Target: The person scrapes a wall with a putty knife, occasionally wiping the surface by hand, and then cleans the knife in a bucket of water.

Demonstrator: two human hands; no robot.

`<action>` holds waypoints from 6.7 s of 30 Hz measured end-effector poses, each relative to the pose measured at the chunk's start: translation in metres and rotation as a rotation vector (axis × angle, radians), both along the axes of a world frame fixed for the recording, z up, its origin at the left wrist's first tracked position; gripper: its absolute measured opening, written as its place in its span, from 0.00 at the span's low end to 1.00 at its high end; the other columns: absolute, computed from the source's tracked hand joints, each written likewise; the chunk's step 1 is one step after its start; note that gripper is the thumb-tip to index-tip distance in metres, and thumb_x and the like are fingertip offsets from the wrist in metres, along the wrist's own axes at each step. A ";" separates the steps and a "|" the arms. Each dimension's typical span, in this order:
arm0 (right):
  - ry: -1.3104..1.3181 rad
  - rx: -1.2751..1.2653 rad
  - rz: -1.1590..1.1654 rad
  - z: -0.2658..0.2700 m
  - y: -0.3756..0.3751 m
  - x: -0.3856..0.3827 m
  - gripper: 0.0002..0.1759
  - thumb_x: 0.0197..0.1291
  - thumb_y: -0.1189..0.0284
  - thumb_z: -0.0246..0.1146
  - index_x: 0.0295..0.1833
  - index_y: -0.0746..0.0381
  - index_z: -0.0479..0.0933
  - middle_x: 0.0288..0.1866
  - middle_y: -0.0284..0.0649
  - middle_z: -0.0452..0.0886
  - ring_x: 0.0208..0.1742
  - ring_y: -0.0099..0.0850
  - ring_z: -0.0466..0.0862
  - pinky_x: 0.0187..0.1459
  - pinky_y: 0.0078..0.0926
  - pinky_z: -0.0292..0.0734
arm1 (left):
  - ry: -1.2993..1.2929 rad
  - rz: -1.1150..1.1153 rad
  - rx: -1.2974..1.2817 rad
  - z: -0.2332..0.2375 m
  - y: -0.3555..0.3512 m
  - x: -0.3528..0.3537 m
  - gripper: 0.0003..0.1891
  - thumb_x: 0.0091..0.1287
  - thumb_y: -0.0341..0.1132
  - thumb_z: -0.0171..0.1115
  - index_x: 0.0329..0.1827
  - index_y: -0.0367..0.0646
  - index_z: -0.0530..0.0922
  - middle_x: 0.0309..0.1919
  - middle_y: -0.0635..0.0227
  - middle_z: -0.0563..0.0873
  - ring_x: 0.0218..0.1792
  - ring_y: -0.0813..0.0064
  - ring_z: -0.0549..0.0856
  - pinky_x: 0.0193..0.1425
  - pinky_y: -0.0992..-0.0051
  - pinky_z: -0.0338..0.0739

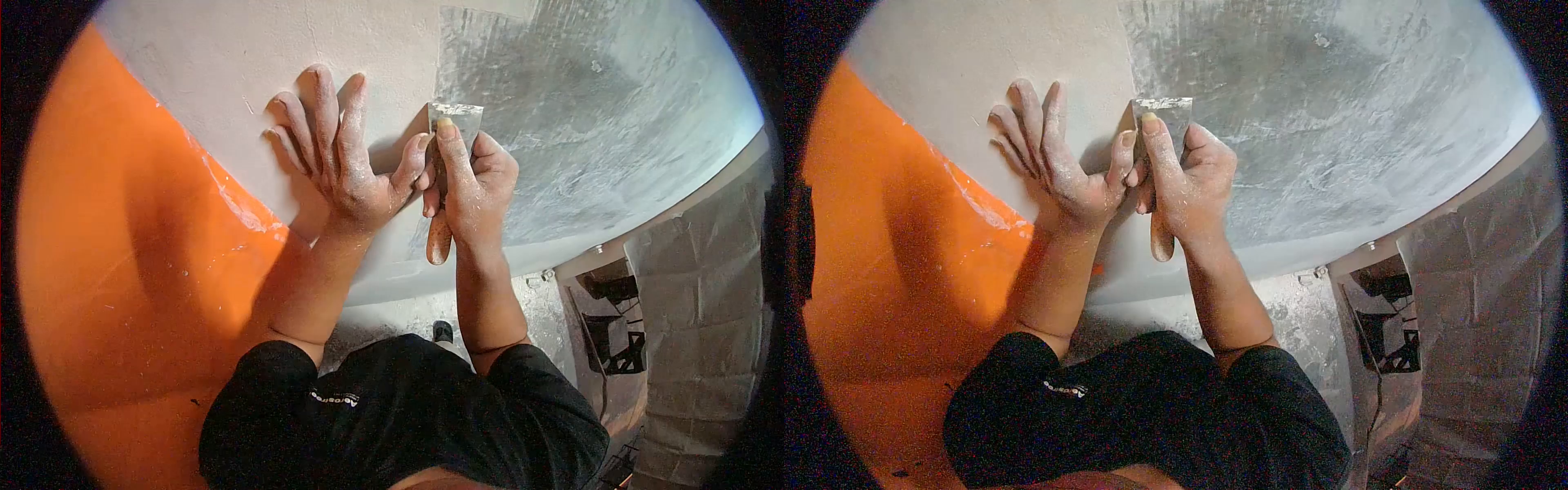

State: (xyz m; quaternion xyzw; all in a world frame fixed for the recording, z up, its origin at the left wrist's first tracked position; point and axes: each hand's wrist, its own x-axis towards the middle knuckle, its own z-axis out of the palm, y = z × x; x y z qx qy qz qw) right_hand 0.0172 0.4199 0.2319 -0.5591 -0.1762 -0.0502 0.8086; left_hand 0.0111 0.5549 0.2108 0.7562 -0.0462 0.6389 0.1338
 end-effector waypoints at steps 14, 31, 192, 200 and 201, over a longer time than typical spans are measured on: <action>-0.038 0.052 0.015 -0.014 -0.002 0.000 0.14 0.73 0.67 0.61 0.37 0.67 0.78 0.19 0.37 0.78 0.11 0.19 0.71 0.12 0.16 0.63 | 0.016 0.094 0.105 -0.004 0.003 0.001 0.43 0.62 0.56 0.66 0.76 0.42 0.64 0.77 0.43 0.59 0.79 0.34 0.48 0.77 0.37 0.35; 0.018 -0.031 0.038 -0.012 -0.004 -0.002 0.13 0.71 0.68 0.63 0.38 0.67 0.79 0.20 0.37 0.79 0.12 0.19 0.73 0.12 0.18 0.64 | 0.036 0.110 0.115 -0.002 0.003 -0.001 0.43 0.62 0.56 0.66 0.75 0.40 0.65 0.76 0.42 0.61 0.78 0.36 0.51 0.77 0.37 0.36; 0.049 0.053 0.199 -0.022 -0.016 -0.039 0.13 0.75 0.65 0.57 0.43 0.64 0.76 0.21 0.32 0.76 0.16 0.19 0.73 0.16 0.18 0.67 | 0.280 -0.603 -0.622 0.000 -0.044 -0.051 0.11 0.71 0.36 0.66 0.40 0.33 0.85 0.23 0.72 0.84 0.24 0.83 0.79 0.29 0.79 0.74; 0.008 -0.030 0.332 -0.033 -0.024 -0.027 0.17 0.78 0.59 0.51 0.46 0.63 0.73 0.20 0.30 0.71 0.15 0.18 0.70 0.16 0.18 0.62 | 0.488 -0.460 -0.603 0.034 -0.053 -0.063 0.10 0.74 0.33 0.62 0.39 0.33 0.82 0.23 0.77 0.79 0.24 0.89 0.73 0.28 0.81 0.69; 0.013 -0.031 0.331 -0.030 -0.023 -0.026 0.17 0.78 0.59 0.51 0.46 0.63 0.73 0.20 0.30 0.71 0.15 0.18 0.70 0.16 0.18 0.62 | 0.492 -0.461 -0.605 0.033 -0.054 -0.063 0.10 0.74 0.33 0.62 0.39 0.33 0.82 0.23 0.77 0.79 0.24 0.89 0.73 0.28 0.81 0.69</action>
